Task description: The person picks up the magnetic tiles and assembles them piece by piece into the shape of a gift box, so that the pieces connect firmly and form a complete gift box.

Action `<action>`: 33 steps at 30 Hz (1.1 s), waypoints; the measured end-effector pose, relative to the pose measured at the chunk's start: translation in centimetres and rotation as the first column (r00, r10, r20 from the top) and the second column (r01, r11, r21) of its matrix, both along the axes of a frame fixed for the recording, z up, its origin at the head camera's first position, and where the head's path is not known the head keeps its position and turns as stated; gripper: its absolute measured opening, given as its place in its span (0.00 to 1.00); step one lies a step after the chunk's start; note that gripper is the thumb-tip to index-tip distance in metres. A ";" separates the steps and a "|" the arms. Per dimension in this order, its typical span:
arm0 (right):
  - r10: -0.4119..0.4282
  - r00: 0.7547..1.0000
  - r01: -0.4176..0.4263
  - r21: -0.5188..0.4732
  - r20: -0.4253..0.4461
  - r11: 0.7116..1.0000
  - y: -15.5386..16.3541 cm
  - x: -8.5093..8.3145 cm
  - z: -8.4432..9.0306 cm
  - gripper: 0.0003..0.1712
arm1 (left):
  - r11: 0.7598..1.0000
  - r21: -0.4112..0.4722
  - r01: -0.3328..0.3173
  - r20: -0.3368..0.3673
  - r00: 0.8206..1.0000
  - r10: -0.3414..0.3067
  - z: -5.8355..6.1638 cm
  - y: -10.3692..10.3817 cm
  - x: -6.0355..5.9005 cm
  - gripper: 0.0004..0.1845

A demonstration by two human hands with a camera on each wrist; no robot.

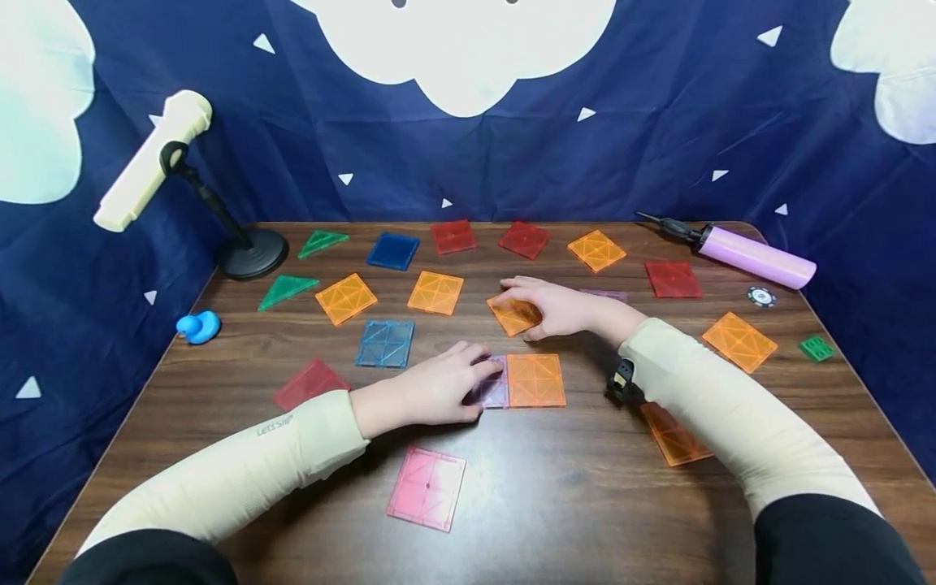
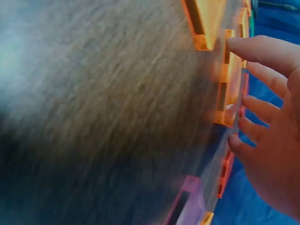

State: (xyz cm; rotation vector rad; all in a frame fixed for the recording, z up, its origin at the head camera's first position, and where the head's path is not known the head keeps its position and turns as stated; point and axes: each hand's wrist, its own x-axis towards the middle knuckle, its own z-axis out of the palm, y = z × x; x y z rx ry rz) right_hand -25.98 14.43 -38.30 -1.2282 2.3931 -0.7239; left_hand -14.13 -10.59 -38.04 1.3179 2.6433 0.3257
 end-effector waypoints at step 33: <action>-0.142 0.982 0.150 0.060 -0.124 0.987 1.8 2.9 -0.3 0.32 | 1.000 0.015 -0.020 0.039 0.999 0.020 0.0 0.5 -2.0 0.34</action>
